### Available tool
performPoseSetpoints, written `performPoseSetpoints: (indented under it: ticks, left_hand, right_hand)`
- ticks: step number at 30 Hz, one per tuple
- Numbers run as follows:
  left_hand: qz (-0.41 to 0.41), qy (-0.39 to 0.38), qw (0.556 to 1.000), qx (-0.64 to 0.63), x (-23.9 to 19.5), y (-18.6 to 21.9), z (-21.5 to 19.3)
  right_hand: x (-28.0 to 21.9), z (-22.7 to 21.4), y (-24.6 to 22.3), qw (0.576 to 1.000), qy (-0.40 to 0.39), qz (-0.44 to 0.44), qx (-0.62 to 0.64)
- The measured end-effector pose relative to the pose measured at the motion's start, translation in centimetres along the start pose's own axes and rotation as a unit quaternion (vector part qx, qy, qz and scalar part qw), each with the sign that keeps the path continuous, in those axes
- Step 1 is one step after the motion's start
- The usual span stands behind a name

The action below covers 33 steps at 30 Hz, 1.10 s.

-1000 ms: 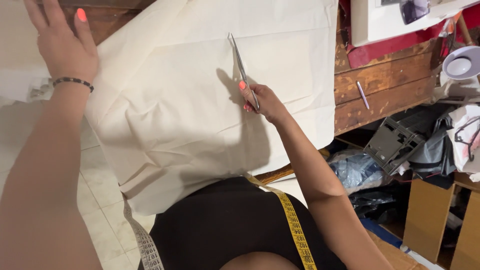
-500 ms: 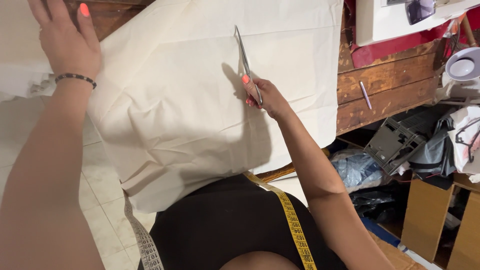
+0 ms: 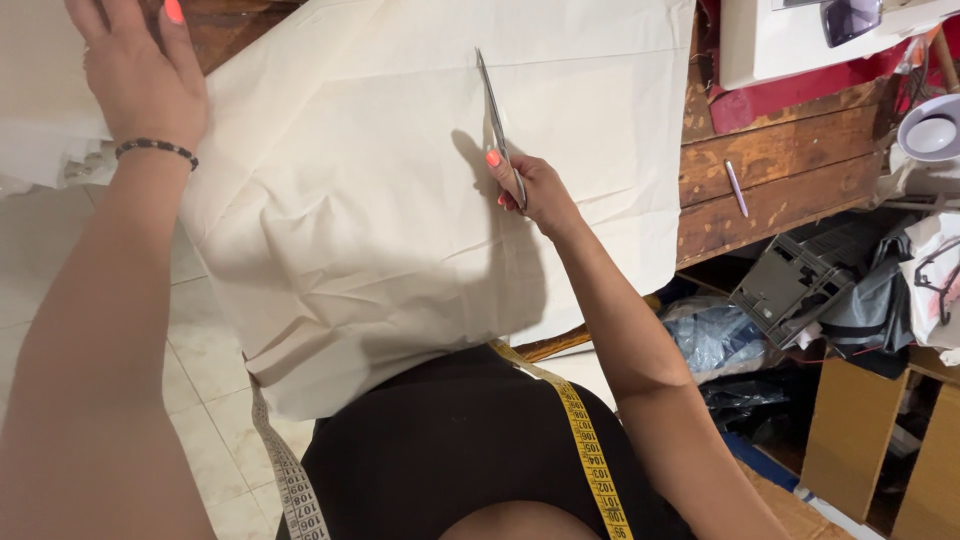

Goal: Cutting white fabric into pieces using scissors on a wooden workbench

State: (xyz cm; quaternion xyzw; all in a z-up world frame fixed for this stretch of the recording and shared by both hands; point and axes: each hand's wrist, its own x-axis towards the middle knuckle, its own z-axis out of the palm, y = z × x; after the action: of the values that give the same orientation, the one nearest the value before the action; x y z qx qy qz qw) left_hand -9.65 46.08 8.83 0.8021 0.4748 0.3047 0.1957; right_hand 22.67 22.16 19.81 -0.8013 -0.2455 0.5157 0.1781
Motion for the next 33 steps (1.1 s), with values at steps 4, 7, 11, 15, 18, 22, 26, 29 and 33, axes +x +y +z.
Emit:
performPoseSetpoints:
  ticks: [4,7,11,15,18,22,26,29,33]
  left_hand:
    - [-0.012,-0.011,1.000,0.006,-0.1,0.1,0.0]
    - [-0.035,-0.021,0.999,0.018,0.1,0.1,0.0]
    - [-0.018,-0.008,1.000,0.022,0.0,-0.2,0.3]
    - [-0.008,0.004,0.998,0.070,-0.2,-2.1,1.7]
    - [-0.012,0.007,0.999,0.046,-0.3,-0.8,0.7]
    - [-0.019,0.018,1.000,0.013,-0.2,1.4,-1.1]
    - [0.068,0.064,0.996,0.003,-3.4,9.6,-6.0]
    - [0.003,0.025,0.999,0.035,-12.0,11.2,-8.1]
    - [-0.412,-0.172,0.892,0.074,-25.1,8.0,-7.5]
  right_hand:
    - [0.4,0.1,0.7,1.000,0.009,-0.002,-0.004]
    - [0.3,0.1,0.6,1.000,0.012,-0.003,0.015]
    - [-0.2,0.1,0.2,1.000,0.013,-0.015,0.000]
    - [-0.4,-0.7,0.2,0.999,-0.041,-0.012,-0.025]
    - [-4.2,-3.3,-0.7,0.989,-0.100,-0.017,-0.108]
    - [-4.8,-9.8,5.4,0.989,-0.051,-0.114,-0.081]
    - [-4.0,-17.9,12.9,0.940,0.205,-0.077,-0.262]
    - [-0.9,-22.6,18.2,0.892,0.309,-0.147,-0.295]
    - [2.1,-24.7,20.2,0.935,0.303,-0.066,-0.173]
